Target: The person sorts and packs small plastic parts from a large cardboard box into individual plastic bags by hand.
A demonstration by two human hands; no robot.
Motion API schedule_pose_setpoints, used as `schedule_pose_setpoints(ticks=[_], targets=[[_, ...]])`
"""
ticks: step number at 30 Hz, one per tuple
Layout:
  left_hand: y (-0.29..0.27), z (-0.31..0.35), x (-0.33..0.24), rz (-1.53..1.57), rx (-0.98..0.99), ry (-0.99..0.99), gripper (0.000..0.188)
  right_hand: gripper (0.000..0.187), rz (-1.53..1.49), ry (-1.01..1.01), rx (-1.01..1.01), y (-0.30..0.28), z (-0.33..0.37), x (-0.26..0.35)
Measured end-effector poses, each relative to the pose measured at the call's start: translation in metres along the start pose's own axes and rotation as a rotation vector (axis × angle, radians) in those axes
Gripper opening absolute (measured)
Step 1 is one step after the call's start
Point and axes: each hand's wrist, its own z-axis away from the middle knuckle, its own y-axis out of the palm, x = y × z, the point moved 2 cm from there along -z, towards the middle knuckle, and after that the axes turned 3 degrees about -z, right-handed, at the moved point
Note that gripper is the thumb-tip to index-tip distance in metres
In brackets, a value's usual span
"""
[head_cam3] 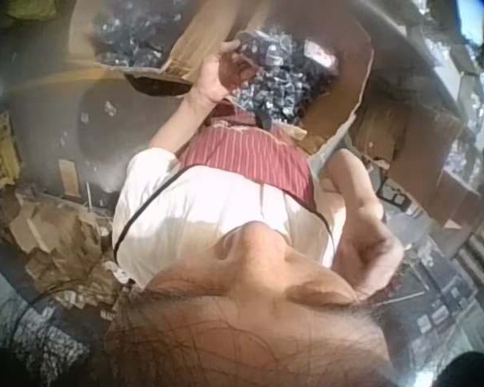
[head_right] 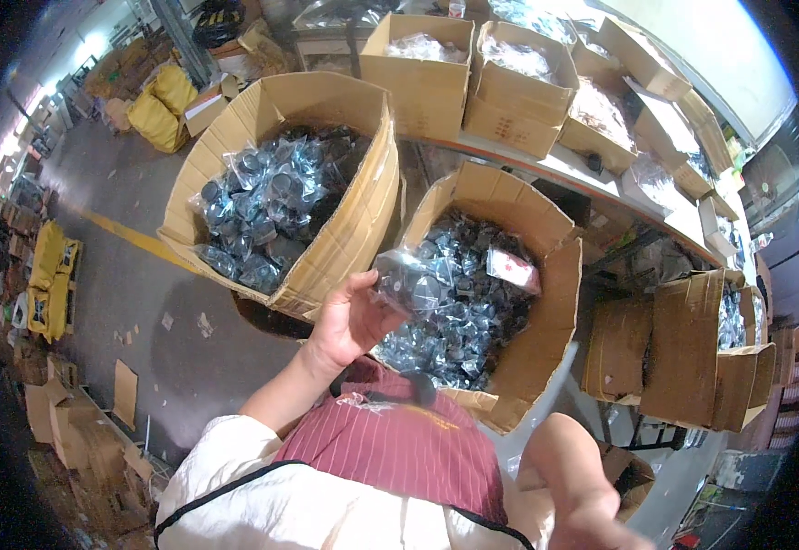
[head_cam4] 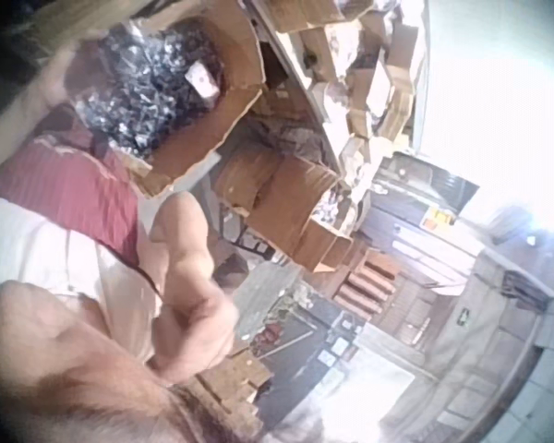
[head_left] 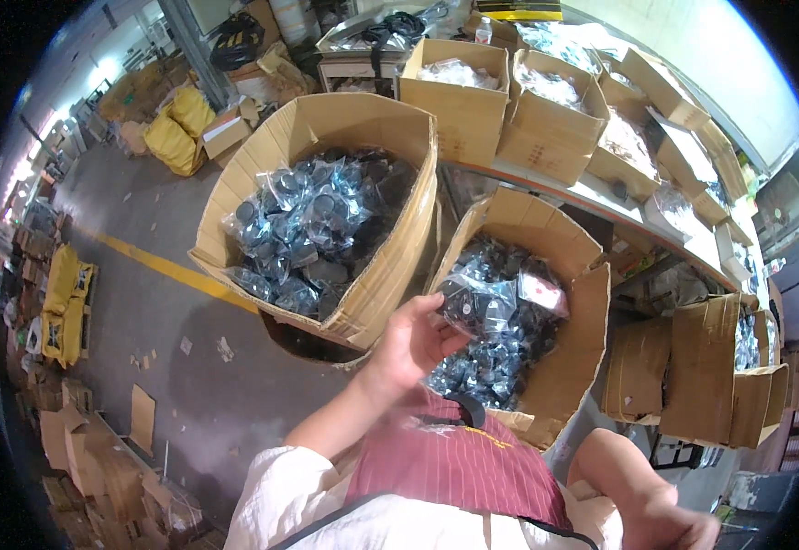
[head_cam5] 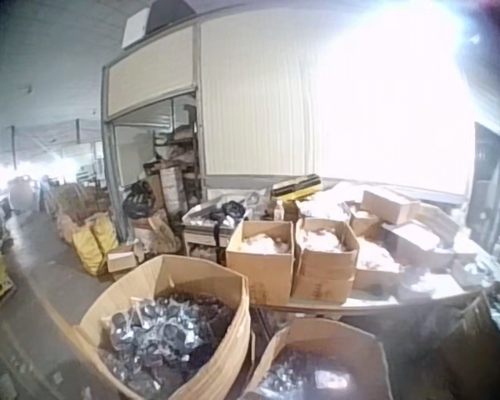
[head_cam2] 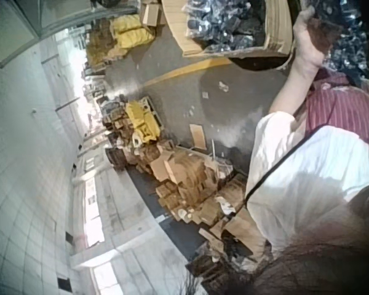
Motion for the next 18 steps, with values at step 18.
schedule_pose_setpoints(ticks=[18], targets=[[0.005, 0.003, 0.000, -0.193, 0.025, 0.109, 0.037, 0.018, -0.211, 0.169, 0.294, 0.001, 0.007, -0.021]])
